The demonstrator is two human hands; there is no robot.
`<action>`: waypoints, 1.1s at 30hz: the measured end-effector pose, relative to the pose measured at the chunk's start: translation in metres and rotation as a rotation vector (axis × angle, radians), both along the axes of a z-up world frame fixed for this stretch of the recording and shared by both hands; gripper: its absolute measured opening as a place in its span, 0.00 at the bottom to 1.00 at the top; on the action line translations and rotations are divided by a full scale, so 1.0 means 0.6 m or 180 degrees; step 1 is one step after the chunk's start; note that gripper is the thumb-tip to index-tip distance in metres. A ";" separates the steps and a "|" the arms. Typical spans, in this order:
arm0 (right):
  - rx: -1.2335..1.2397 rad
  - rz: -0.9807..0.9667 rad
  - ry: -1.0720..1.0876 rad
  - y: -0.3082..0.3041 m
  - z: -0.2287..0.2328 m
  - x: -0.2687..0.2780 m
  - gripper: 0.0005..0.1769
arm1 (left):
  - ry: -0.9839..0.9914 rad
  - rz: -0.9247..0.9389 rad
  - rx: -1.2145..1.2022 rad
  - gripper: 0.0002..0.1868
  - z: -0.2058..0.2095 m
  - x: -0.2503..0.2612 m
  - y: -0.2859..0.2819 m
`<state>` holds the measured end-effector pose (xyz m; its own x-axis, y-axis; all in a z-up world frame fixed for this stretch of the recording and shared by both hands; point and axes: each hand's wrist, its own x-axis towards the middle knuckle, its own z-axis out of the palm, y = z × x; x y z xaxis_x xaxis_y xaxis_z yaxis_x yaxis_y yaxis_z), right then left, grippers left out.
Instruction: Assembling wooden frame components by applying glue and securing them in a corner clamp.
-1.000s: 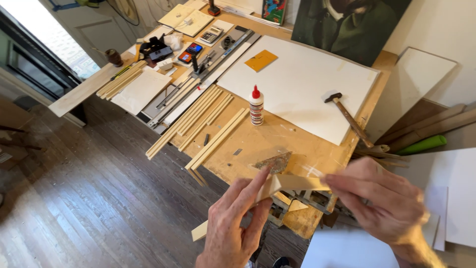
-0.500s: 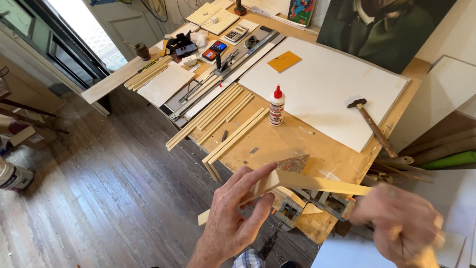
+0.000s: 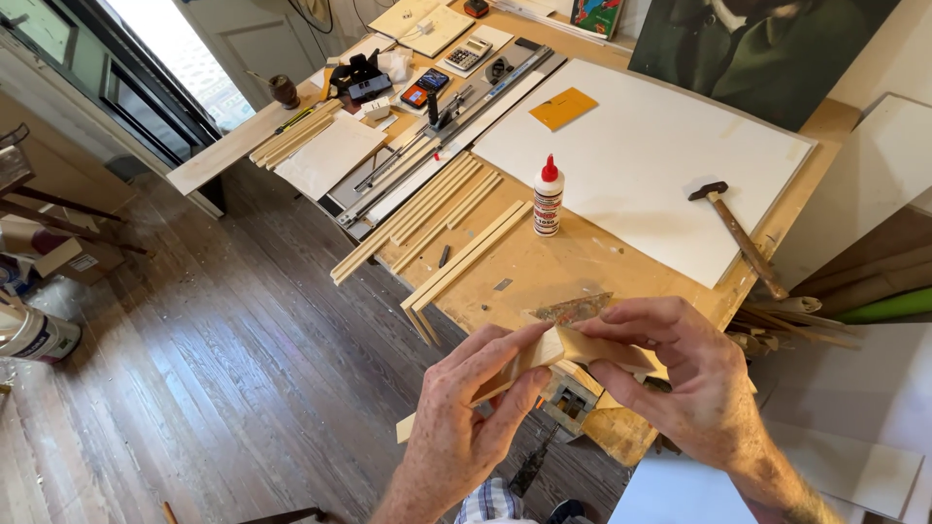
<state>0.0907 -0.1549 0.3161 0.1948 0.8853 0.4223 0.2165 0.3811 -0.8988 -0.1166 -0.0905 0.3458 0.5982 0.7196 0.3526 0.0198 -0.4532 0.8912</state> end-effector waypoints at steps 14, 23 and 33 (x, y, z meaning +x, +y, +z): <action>-0.0359 -0.0240 -0.0123 0.043 0.006 -0.037 0.18 | -0.0070 0.0257 0.0044 0.16 -0.033 -0.022 0.049; -0.1116 -0.0678 -0.0187 0.080 -0.012 -0.096 0.29 | -0.0538 -0.2105 -0.2569 0.36 -0.055 -0.100 0.164; -0.0761 -0.0668 -0.0624 0.178 0.008 -0.212 0.35 | -0.0867 -0.3174 -0.2861 0.16 -0.107 -0.179 0.333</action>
<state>-0.0363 -0.0482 0.3210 0.3183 0.9128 0.2557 0.4446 0.0945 -0.8907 -0.2242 0.1093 0.2814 0.9801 0.0699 0.1858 -0.1927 0.5593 0.8063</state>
